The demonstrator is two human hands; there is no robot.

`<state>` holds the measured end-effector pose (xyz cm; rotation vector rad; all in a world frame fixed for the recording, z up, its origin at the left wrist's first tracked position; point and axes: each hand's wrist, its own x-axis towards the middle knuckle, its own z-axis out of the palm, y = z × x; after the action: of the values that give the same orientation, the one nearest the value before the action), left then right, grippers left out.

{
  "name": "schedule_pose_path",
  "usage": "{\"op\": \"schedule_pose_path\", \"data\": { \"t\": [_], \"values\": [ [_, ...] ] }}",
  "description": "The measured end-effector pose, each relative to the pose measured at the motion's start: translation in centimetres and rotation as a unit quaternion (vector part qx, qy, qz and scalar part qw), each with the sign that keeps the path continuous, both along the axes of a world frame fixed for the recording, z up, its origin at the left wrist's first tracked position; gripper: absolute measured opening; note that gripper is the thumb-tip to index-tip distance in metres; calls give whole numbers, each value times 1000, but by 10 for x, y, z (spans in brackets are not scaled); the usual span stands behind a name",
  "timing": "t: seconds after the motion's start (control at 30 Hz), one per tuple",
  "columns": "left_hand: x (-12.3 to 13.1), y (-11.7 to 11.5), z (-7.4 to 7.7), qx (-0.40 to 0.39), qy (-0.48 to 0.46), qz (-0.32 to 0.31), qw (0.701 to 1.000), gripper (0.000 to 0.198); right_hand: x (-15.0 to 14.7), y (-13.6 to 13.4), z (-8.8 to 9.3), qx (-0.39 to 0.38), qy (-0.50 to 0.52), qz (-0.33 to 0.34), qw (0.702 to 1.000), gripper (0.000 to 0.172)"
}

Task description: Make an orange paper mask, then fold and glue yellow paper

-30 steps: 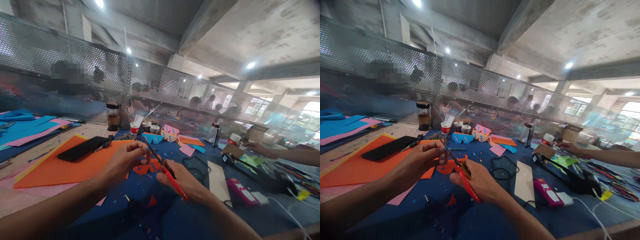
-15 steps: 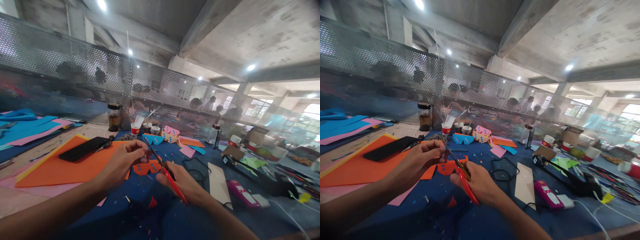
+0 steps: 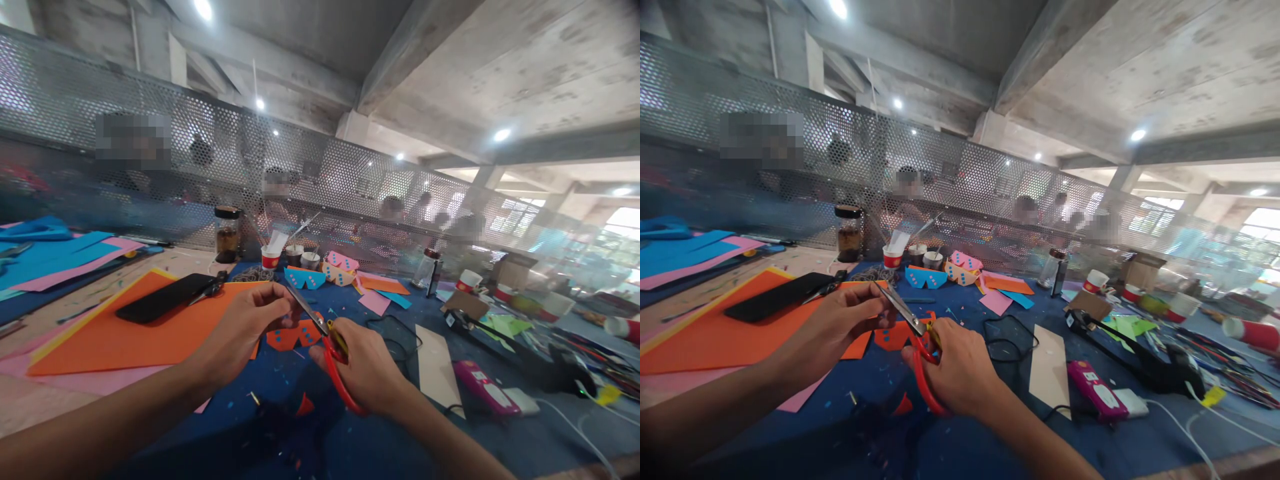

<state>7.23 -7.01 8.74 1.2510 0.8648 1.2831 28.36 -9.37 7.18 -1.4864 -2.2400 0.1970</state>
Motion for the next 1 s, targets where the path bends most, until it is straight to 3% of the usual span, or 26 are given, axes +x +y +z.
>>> {"op": "schedule_pose_path", "data": {
  "t": [0.73,1.0],
  "values": [
    [0,1,-1,9,9,-12,1000,23,3,4,-7,90,-59,-38,993,39],
    [1,2,1,-32,-27,-34,999,26,9,11,-4,-52,110,27,992,43]
  ]
}}
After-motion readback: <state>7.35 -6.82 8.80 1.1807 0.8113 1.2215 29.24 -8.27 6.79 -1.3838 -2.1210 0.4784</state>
